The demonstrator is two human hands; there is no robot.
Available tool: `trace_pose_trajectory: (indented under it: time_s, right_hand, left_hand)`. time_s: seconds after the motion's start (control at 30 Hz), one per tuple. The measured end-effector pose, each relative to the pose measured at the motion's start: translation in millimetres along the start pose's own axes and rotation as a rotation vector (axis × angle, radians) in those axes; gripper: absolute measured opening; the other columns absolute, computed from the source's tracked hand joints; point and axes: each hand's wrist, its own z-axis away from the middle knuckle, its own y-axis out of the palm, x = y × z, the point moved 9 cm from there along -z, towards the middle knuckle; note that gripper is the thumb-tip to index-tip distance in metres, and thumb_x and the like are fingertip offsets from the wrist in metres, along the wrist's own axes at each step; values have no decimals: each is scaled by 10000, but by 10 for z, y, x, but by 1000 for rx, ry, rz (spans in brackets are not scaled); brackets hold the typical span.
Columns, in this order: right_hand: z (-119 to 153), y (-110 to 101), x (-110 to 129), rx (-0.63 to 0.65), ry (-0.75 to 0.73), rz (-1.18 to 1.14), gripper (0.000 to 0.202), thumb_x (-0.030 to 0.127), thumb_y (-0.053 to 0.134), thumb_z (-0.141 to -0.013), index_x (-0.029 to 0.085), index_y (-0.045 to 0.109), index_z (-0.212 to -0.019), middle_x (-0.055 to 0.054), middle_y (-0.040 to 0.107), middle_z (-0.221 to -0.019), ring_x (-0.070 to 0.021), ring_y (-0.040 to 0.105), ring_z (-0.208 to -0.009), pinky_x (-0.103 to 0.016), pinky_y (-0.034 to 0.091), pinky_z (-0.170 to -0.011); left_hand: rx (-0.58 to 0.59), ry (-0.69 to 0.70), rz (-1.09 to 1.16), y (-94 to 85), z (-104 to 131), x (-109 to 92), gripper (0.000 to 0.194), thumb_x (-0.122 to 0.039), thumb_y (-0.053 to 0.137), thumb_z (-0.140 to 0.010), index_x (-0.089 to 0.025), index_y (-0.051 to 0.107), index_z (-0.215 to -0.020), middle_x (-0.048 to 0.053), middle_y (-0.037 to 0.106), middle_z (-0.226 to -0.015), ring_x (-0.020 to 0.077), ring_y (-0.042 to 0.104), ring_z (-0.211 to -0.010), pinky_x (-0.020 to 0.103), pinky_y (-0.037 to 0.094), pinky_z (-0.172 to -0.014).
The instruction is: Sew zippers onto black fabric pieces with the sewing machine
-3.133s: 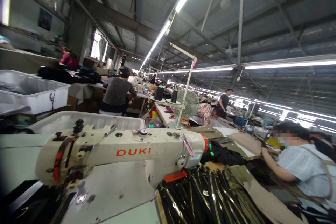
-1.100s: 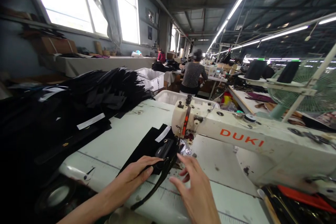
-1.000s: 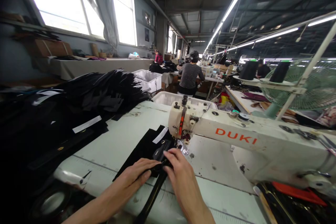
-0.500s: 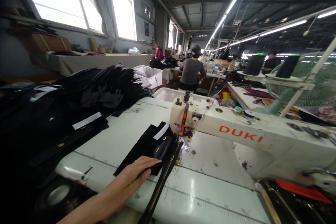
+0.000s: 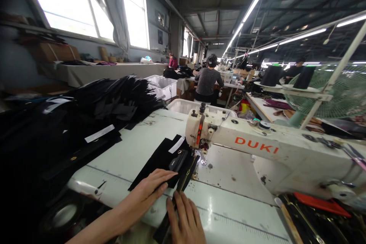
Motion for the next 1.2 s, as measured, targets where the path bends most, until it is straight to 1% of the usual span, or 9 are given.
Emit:
trace_pose_trajectory:
  time_s: [0.07,0.13,0.3,0.4,0.53,0.73,0.97,1.1,1.2]
  right_hand:
    - [9,44,-37,-24,-192,-3,416,99,419,-911,160,615,-1273,-103,659,-1238,-261,649,-1109,-354,577,-881]
    - [56,-25,-229,-10,-240,-82,359,102,442,-925,176,637,-1218,-85,697,-1147,-211,679,-1043,-280,576,-864]
    - [93,-327,-739,113,23,-248,252,243,477,-1010,238,612,-1223,-55,671,-1141,-148,669,-1050,-197,531,-903]
    - [106,-366,-593,120,-26,-192,304,243,418,-1024,205,583,-1276,-74,664,-1082,-155,678,-990,-199,548,-846]
    - [186,-230,-279,124,-155,-50,367,209,325,-1031,148,597,-1270,-85,681,-985,-182,684,-889,-249,556,-797]
    - [238,-252,-220,147,-101,-37,355,170,356,-1019,148,593,-1282,-86,680,-1060,-211,657,-987,-322,523,-899]
    - [215,-255,-192,129,-75,-57,345,180,375,-1017,143,596,-1279,-87,688,-1078,-216,653,-1011,-325,527,-901]
    - [273,-303,-205,114,-84,-74,351,163,359,-1012,168,597,-1270,-81,682,-1094,-214,656,-1018,-321,533,-900]
    - [421,-431,-396,84,34,-58,275,196,442,-998,199,600,-1224,-76,677,-1047,-185,679,-924,-255,561,-816]
  left_hand:
    - [4,33,-76,-28,1,-30,361,-217,440,-1011,-243,595,-1336,55,595,-1342,225,491,-1264,420,376,-1118]
    - [20,59,-145,-48,0,-70,370,-190,441,-1012,-240,575,-1354,47,579,-1379,223,465,-1300,427,360,-1128]
    - [125,150,-250,30,13,-213,403,-140,442,-1008,-186,504,-1403,71,509,-1463,197,413,-1375,405,317,-1160]
    - [175,208,-353,181,63,-246,502,-57,453,-946,-155,440,-1438,97,470,-1492,202,375,-1407,420,285,-1177]
    - [254,281,-510,475,173,-192,715,51,434,-769,-101,361,-1464,147,425,-1515,253,337,-1431,486,255,-1182]
    - [225,330,-640,671,220,-143,662,45,419,-801,-75,347,-1449,177,458,-1478,291,364,-1409,467,264,-1174]
    - [284,339,-607,717,196,-134,613,12,399,-887,-123,321,-1479,144,428,-1513,251,375,-1407,422,251,-1172]
    - [378,326,-486,662,138,-138,655,-96,602,-845,-165,391,-1461,120,445,-1506,278,404,-1382,441,278,-1144]
    - [377,296,-389,563,65,-174,637,-229,719,-833,-198,474,-1420,105,497,-1465,294,448,-1338,439,296,-1124]
